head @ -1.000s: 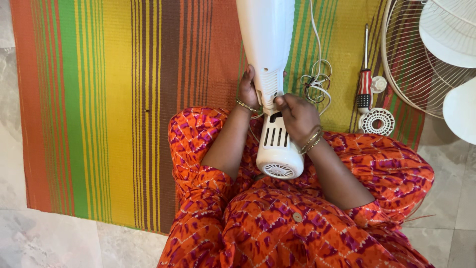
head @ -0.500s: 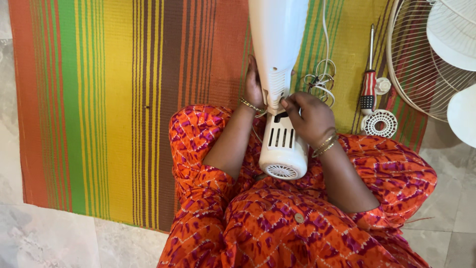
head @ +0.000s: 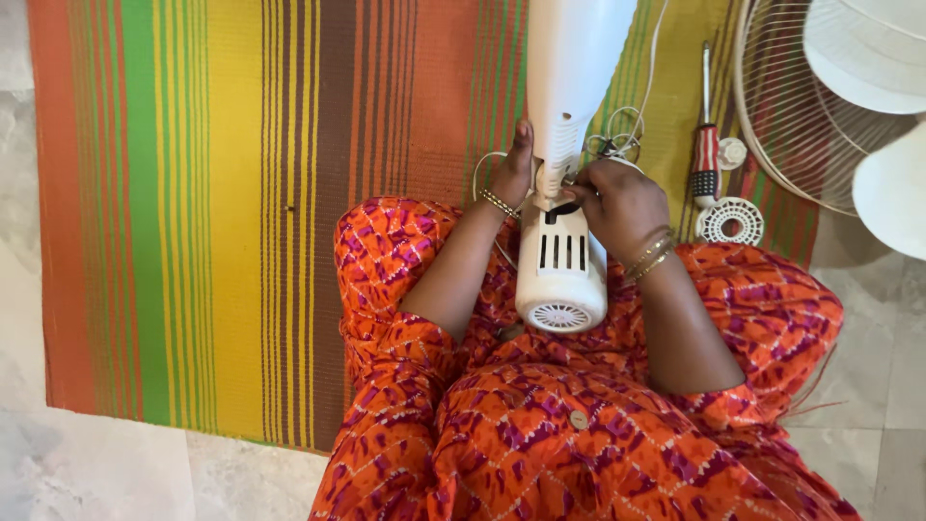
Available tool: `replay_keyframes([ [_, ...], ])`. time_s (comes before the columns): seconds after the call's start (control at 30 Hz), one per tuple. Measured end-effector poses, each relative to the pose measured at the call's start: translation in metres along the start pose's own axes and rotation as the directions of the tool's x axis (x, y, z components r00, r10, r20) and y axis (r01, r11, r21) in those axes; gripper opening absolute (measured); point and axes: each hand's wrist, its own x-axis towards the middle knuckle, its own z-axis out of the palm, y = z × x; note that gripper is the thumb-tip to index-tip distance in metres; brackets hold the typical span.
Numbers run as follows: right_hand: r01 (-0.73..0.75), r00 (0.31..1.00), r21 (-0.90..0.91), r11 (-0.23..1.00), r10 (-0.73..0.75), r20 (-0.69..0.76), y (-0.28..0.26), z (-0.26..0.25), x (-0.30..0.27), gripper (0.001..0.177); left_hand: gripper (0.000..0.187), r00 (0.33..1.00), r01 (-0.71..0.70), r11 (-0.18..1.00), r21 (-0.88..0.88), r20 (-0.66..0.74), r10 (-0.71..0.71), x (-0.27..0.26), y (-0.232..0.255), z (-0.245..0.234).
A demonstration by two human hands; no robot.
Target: The person sits on a mat and uses a screwdriver to remove screws from the base of a white pedestal fan. They detach the fan's neck from the base, then reattach it and tighten the screws.
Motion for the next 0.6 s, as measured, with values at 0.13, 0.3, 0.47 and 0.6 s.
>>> replay_keyframes([
  [0.13,0.003,0.997,-0.053,0.999,-0.007,-0.078,0.005,0.004,-0.012,0.015,0.098,1.000,-0.030,0.968,0.249,-0.002,0.031,-0.011,-0.008,0.003],
  [0.3,0.042,0.986,-0.041,0.998,-0.048,-0.162,0.015,0.011,-0.020,0.012,0.086,0.986,-0.160,0.986,0.041,0.048,0.158,-0.026,0.013,0.010],
  [0.47,0.049,0.972,-0.076,0.996,-0.065,-0.226,0.016,0.016,-0.029,0.011,0.086,0.975,-0.143,0.989,-0.044,0.163,0.148,-0.036,0.031,0.007],
  [0.6,0.044,0.970,-0.064,0.997,-0.058,-0.236,0.012,0.014,-0.034,0.012,0.099,0.972,-0.012,0.989,-0.146,0.231,0.046,-0.040,0.038,0.005],
])
